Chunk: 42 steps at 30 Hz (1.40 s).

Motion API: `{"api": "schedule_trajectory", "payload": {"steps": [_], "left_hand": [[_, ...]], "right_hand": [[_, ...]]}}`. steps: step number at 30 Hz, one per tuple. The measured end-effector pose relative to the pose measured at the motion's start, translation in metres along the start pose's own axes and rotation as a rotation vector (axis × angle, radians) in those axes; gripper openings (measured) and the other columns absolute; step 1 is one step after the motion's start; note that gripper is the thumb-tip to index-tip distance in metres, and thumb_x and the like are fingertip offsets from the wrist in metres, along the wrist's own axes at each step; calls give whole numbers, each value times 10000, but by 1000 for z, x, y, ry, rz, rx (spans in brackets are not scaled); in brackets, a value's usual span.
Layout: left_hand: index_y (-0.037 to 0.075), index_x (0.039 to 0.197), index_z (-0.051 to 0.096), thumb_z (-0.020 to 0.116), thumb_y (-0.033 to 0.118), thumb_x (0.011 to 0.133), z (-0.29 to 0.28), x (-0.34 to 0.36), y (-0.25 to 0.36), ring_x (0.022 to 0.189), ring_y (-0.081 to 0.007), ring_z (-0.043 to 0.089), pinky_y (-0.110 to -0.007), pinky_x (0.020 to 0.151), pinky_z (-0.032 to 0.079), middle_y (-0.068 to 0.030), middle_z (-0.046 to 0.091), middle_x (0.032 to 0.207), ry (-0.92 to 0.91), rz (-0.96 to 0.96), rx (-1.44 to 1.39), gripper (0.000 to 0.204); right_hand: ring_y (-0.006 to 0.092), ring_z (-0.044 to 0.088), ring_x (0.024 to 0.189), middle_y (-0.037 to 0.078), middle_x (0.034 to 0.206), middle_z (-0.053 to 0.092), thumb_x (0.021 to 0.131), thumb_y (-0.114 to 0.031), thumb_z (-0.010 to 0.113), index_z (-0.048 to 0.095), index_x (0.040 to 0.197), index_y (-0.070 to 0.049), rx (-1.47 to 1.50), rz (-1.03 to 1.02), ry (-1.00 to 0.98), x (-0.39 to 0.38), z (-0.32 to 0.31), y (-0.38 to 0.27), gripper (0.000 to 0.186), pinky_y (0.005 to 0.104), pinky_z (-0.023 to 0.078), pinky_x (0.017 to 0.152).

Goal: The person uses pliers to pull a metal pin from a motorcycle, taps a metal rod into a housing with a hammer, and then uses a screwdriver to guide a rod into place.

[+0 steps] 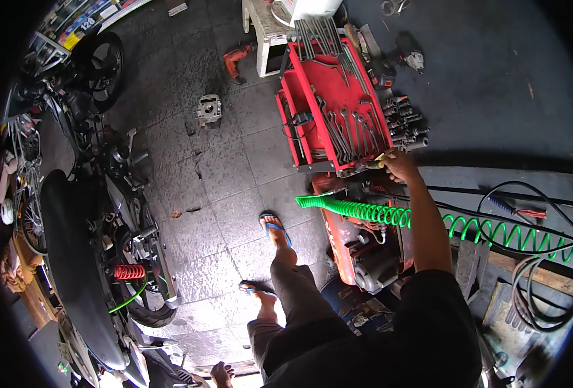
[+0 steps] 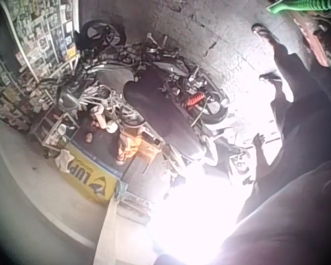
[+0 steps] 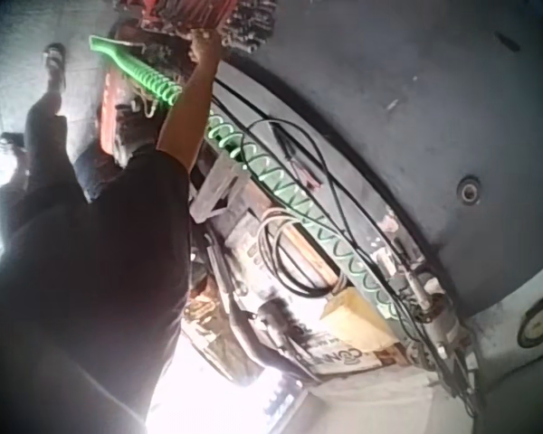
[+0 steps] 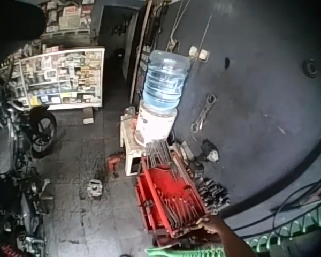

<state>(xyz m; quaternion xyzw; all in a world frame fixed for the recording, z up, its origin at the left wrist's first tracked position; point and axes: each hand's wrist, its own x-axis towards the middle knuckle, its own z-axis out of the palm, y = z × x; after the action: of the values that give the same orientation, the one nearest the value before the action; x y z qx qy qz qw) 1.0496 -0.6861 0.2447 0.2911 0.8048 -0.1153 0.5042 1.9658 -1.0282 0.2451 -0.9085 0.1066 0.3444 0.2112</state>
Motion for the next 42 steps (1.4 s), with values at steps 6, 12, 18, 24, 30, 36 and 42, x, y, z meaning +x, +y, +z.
{"api": "schedule_trajectory", "payload": {"steps": [6,12,18,24,30,36,42], "left_hand": [[68,1270,589,584,312,993,51,-40,-5,609,-214,632,-336,511,493,-114,671,860,-26,-31,131,369],[-27,1226,622,580,244,1006,61,-45,-117,603,-238,636,-350,503,516,-163,687,838,-89,-40,-157,352],[-63,1016,736,565,331,943,46,-58,-174,716,-231,714,-374,669,568,-177,756,855,136,284,-57,436],[-29,1364,588,518,250,1073,-94,-126,-239,806,-159,676,-321,745,563,-137,733,1126,163,588,-1129,409],[-20,1348,561,484,198,1082,-284,-134,-396,734,-158,644,-310,677,546,-140,717,1128,447,837,-2125,352],[29,1263,602,518,170,1090,-426,-78,-539,722,-90,623,-252,655,527,-101,733,1027,743,738,-2114,239],[77,1067,604,519,248,1093,-564,-20,-705,599,-150,649,-293,536,557,-144,739,887,1043,546,-2306,193]], "right_hand": [[402,697,925,173,994,729,835,-507,787,711,1125,-98,-430,-316,214,-39,1,23,507,499,562,825],[438,704,874,212,922,739,816,-447,807,717,935,-30,-637,-768,690,-246,-73,-145,443,515,547,758],[280,649,739,138,831,677,894,-197,659,659,1009,31,-370,-1244,97,-474,45,-215,256,410,501,700],[71,484,503,12,675,563,937,-194,626,632,1092,3,-58,-1058,-1249,-715,409,-97,251,234,411,461],[163,525,469,78,635,582,963,-239,583,608,1079,9,-432,-708,-1553,-925,608,52,275,285,446,440],[210,550,476,108,626,613,970,-403,489,663,940,11,-956,-225,-1542,-1067,776,112,450,329,450,463],[192,580,549,122,727,671,981,-407,449,677,995,26,-1398,-258,-1662,-1265,957,198,490,312,464,506]]}}
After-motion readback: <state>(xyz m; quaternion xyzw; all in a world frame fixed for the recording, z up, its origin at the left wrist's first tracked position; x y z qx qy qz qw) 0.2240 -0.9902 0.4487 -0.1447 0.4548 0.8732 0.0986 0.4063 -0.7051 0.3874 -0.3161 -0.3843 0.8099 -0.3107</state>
